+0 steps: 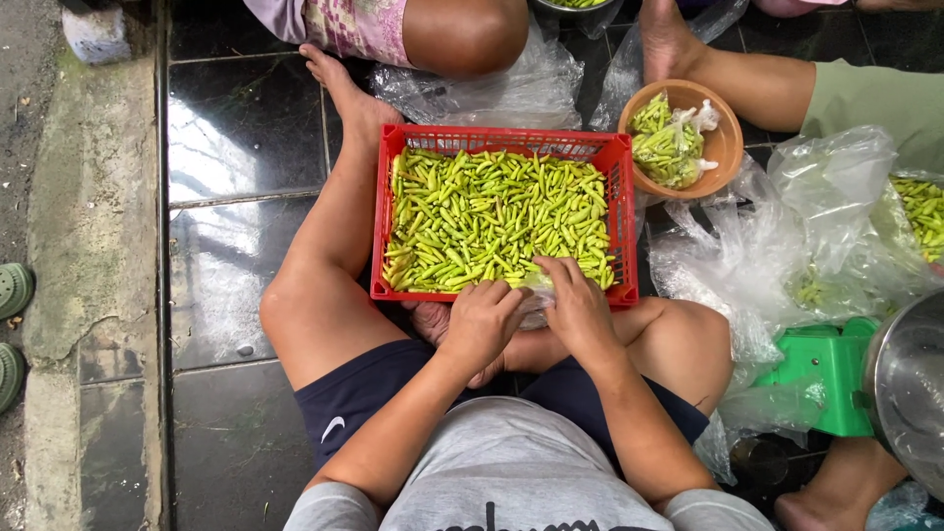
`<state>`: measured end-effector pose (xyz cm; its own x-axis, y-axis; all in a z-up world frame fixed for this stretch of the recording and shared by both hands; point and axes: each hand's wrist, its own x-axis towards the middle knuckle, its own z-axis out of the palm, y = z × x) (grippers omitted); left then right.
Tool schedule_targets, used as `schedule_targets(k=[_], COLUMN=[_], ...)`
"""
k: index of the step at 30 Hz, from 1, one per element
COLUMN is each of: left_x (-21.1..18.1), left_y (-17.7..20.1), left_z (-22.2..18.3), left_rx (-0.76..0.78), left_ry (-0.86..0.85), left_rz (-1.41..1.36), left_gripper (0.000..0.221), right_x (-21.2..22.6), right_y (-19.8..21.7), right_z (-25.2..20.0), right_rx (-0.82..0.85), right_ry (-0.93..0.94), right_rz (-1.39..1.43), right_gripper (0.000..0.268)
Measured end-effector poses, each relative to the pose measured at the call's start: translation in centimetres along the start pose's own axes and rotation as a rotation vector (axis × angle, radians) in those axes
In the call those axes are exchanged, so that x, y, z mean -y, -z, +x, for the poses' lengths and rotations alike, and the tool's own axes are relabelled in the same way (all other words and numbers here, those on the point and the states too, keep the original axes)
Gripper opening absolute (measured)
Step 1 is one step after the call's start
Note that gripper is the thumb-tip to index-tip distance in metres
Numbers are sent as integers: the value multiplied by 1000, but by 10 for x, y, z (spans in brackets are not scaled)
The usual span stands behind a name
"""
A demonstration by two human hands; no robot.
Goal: Bagging small green peppers from a crate into plastic bags
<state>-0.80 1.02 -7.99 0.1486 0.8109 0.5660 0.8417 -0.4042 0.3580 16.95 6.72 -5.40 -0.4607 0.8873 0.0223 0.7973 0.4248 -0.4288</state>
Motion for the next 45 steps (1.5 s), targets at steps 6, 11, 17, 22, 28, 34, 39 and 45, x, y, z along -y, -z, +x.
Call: schedule_targets(k=[6,11,17,22,28,34,39,45], left_x=[10,0,22,59,90,98,100,100], left_y=[-12,0,45,9,-51,-58,-55,-50], left_z=[-2,4,32,37,12,18,21,23], left_rx=[-54,37,283,367,35,-203,-180,-37], left_ry=[182,314,127,7,355,439,486,542], left_rz=[36,-274,-449,-668,-1089,-1289,-1207,-993], left_gripper=[14,10,84,98,74,83,84,85], right_x=[29,35,13,21,-20,-202,-195,-173], right_y=[16,-2,-7,-15,2,-75,-97,-76], right_z=[-15,-26,-15,14,67,127,122,112], right_rx=[-323,-327,-87,-43,-322,-77,-38,191], right_ry=[257,268,197,333,456,-13,3,-217], right_rz=[20,-99,-219,-9,332,-211,-577,-429], right_gripper=[35,12,36,38,20,29,21,28])
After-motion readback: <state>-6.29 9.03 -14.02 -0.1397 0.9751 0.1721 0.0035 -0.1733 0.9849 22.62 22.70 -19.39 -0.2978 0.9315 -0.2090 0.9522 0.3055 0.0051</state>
